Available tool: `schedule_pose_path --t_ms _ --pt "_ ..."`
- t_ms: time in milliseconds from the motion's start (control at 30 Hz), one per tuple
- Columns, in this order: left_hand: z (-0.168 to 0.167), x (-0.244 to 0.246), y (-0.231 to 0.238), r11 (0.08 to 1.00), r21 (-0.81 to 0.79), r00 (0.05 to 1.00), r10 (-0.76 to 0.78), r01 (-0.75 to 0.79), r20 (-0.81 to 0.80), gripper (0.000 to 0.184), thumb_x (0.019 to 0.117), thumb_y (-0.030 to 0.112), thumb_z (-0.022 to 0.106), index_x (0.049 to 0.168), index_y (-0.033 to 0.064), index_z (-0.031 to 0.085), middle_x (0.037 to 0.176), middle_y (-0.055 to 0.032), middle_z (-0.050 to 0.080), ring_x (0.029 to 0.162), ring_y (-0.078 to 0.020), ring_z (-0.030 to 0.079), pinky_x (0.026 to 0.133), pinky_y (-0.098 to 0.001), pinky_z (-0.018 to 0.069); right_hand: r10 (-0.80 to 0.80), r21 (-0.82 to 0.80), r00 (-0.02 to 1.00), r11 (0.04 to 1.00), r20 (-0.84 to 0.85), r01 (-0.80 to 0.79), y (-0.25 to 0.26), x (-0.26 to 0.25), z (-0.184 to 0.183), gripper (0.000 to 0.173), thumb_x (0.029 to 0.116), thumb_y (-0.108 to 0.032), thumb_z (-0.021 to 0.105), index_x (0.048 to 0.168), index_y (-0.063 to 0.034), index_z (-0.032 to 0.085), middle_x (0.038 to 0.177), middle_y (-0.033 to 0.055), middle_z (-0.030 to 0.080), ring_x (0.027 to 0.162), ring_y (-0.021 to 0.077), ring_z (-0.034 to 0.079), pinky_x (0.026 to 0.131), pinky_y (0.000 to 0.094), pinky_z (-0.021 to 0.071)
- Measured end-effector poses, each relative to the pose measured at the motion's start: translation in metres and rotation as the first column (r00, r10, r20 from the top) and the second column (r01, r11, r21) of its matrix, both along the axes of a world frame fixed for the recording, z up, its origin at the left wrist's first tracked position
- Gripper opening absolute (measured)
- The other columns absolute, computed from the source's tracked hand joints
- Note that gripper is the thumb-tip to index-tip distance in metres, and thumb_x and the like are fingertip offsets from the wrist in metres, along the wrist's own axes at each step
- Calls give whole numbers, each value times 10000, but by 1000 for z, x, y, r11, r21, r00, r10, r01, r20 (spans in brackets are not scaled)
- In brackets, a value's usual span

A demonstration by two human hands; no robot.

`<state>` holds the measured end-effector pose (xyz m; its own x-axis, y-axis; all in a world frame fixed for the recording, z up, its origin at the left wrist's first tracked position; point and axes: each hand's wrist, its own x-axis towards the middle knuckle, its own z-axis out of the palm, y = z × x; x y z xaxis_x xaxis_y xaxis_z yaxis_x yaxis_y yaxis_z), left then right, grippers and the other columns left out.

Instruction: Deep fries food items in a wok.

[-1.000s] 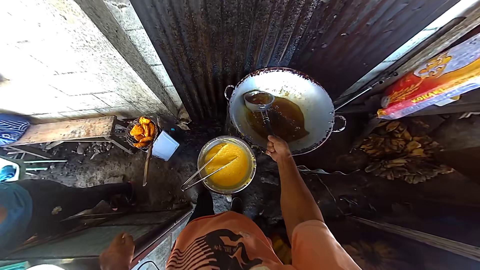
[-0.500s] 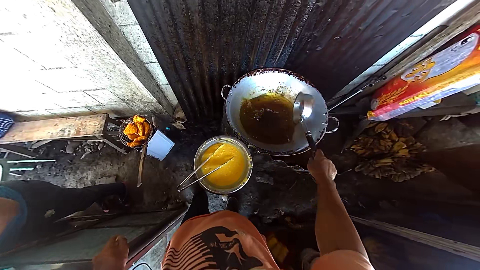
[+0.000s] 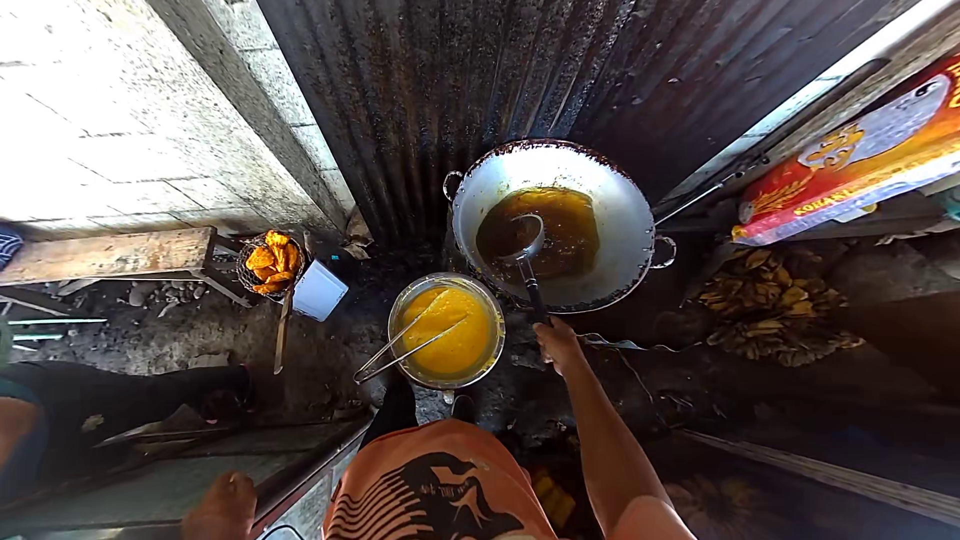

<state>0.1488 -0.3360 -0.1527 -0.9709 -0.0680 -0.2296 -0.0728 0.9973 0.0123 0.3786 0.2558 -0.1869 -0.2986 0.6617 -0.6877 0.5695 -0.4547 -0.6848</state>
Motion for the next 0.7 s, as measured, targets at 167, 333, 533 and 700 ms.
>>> schedule_pose_path --t_ms 167,333,533,700 --pt "-5 0 -4 1000 -9 1000 6 -7 -9 377 1057 324 460 1157 86 735 1065 -224 739 1080 -452 679 941 -693 474 -276 -272 911 942 -305 195 12 -16 5 71 1069 -195 522 1049 -129 510 567 -37 392 388 65 369 376 218 390" --pt "-2 0 -1 1000 -13 1000 0 0 -8 372 1061 311 451 1137 85 736 1041 -226 740 1054 -447 689 937 -684 477 -310 -272 873 938 -376 216 28 4 17 95 1062 -189 520 981 -138 530 546 -46 393 383 53 372 377 209 396" --pt "-7 0 -6 1000 1 999 -20 20 -28 373 1058 315 465 1150 78 738 1049 -229 740 1062 -454 685 951 -689 468 -133 187 989 972 -67 143 56 49 43 214 1035 -200 596 1218 -89 580 627 -23 423 423 63 362 392 223 349" --pt "-4 -1 -2 1000 -15 1000 -4 3 -10 375 1058 320 459 1137 88 743 1058 -225 740 1069 -443 686 948 -684 475 19 405 836 868 549 -286 83 79 63 340 1036 -250 557 1291 -37 627 1134 299 675 1082 473 648 894 699 479"
